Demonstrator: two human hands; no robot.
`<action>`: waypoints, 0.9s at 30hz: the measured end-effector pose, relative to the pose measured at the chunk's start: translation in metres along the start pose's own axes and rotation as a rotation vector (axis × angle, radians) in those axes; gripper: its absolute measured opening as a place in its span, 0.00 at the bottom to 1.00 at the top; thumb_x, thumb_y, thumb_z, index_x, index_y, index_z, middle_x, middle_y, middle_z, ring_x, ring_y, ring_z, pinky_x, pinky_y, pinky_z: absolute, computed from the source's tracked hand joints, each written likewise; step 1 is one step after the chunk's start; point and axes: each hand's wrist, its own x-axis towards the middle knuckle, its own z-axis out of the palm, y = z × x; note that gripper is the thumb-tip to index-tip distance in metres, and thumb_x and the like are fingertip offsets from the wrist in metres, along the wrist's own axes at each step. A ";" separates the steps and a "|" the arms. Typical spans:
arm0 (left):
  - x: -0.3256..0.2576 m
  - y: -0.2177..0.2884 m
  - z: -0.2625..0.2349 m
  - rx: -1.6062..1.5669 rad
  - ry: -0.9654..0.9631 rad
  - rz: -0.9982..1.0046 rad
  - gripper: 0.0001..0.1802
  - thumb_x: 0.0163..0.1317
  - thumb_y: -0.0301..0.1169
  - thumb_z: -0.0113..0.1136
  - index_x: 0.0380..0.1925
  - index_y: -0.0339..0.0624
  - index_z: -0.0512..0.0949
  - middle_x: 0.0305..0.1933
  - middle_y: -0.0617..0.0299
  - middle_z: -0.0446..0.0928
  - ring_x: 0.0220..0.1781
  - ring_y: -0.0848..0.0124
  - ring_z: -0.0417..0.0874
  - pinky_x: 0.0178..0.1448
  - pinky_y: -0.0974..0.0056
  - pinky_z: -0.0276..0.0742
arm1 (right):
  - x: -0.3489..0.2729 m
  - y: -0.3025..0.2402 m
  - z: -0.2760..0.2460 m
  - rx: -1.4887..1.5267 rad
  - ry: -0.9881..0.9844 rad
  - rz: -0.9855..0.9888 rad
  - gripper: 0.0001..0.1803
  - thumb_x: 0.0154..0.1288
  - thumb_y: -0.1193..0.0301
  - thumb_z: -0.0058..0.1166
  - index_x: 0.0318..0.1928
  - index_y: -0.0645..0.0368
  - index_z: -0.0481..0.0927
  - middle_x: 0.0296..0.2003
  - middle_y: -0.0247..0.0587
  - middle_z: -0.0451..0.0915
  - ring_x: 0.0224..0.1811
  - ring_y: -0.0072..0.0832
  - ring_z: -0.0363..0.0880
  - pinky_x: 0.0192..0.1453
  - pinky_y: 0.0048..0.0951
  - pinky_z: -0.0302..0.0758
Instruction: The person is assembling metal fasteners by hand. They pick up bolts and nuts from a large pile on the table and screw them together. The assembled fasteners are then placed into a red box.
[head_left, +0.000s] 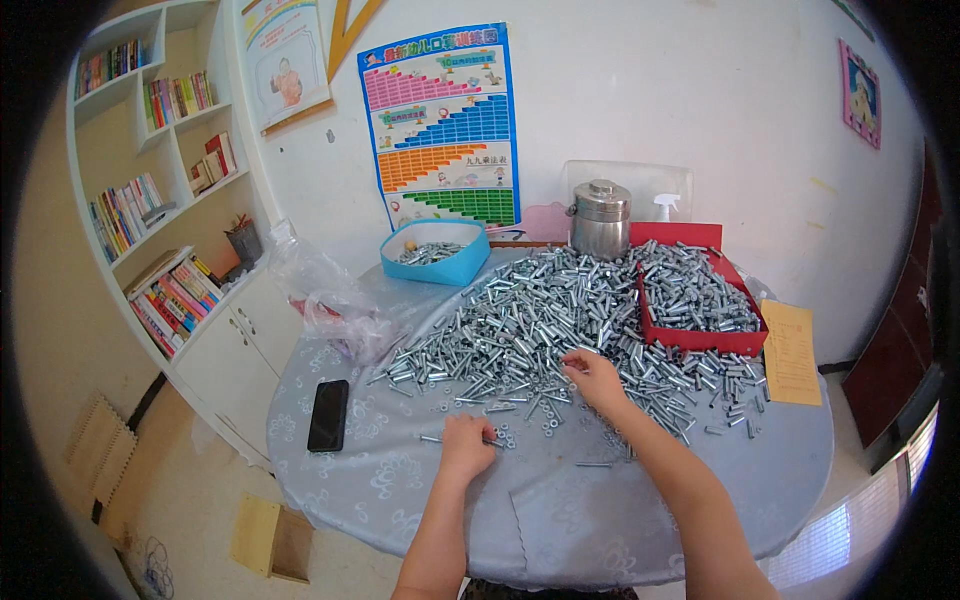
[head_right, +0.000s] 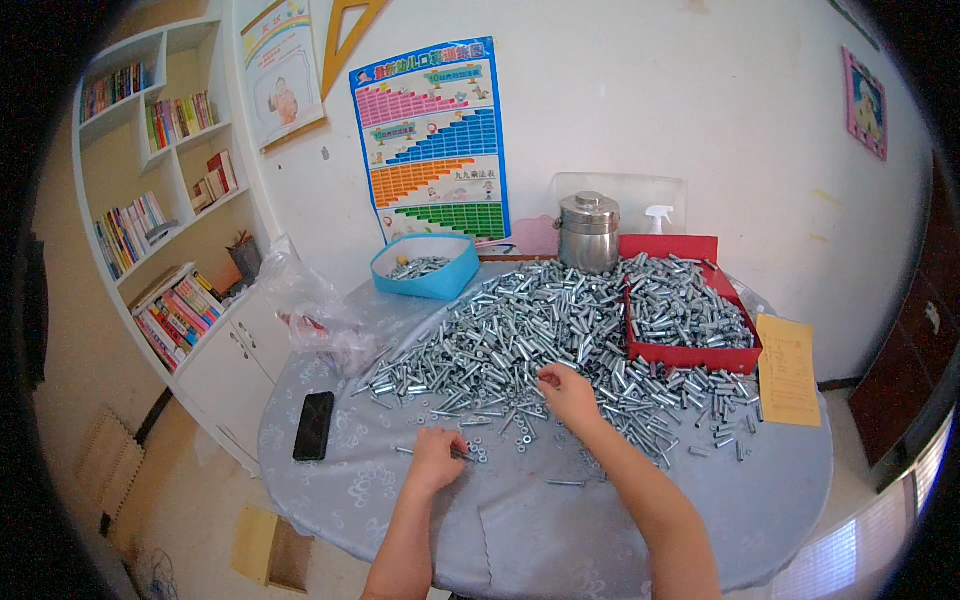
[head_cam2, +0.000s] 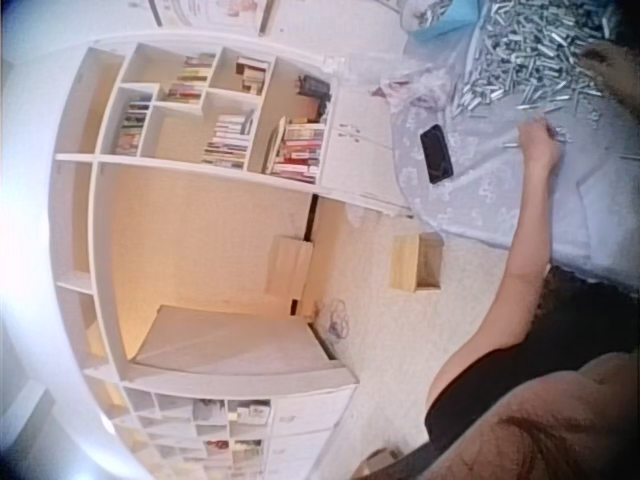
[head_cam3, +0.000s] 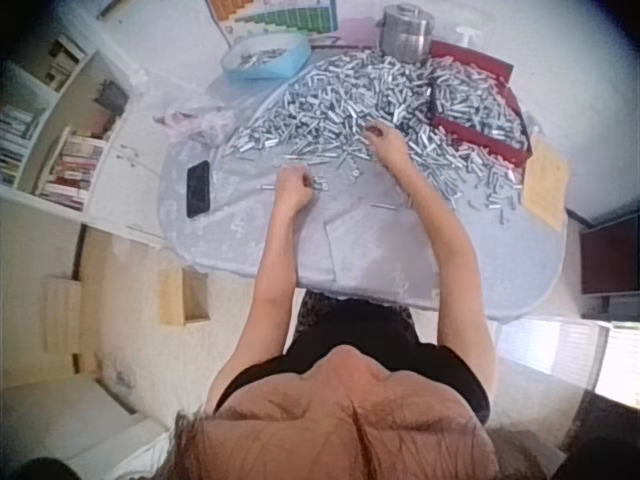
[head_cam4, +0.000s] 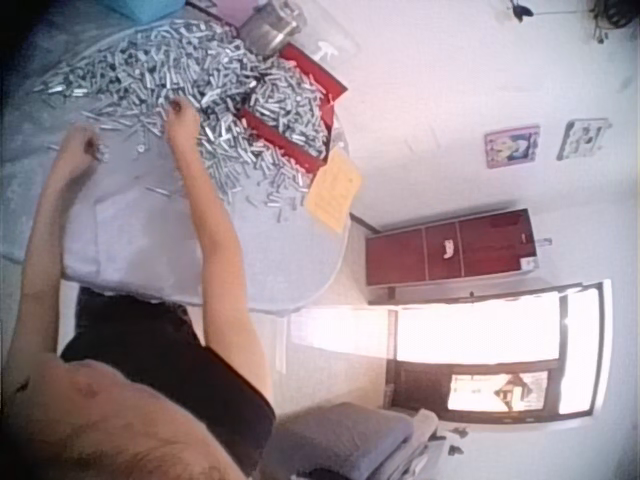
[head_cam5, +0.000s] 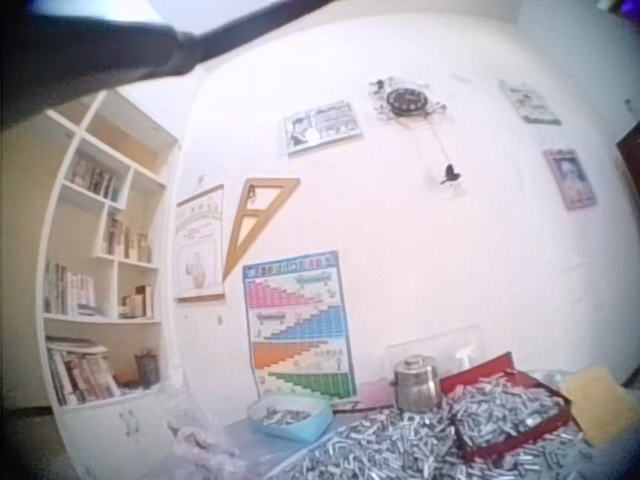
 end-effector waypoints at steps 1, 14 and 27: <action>0.000 0.006 -0.003 0.072 -0.020 0.003 0.11 0.37 0.17 0.54 0.22 0.45 0.79 0.28 0.57 0.76 0.35 0.60 0.73 0.41 0.60 0.69 | -0.006 0.001 -0.004 0.163 -0.016 0.048 0.12 0.57 0.71 0.54 0.43 0.60 0.77 0.36 0.35 0.79 0.35 0.25 0.79 0.38 0.24 0.73; 0.003 0.009 -0.002 -0.047 -0.149 0.099 0.07 0.46 0.22 0.58 0.28 0.40 0.74 0.32 0.56 0.75 0.39 0.56 0.71 0.44 0.57 0.68 | -0.050 -0.026 -0.030 0.849 -0.261 0.411 0.18 0.64 0.68 0.48 0.54 0.55 0.70 0.42 0.31 0.76 0.42 0.21 0.76 0.43 0.22 0.74; 0.013 0.019 0.003 -1.079 0.130 -0.142 0.11 0.58 0.20 0.51 0.42 0.38 0.70 0.29 0.63 0.72 0.32 0.75 0.75 0.36 0.71 0.72 | -0.061 -0.041 -0.014 0.828 -0.303 0.360 0.11 0.59 0.75 0.53 0.43 0.59 0.72 0.39 0.36 0.77 0.42 0.24 0.77 0.43 0.24 0.75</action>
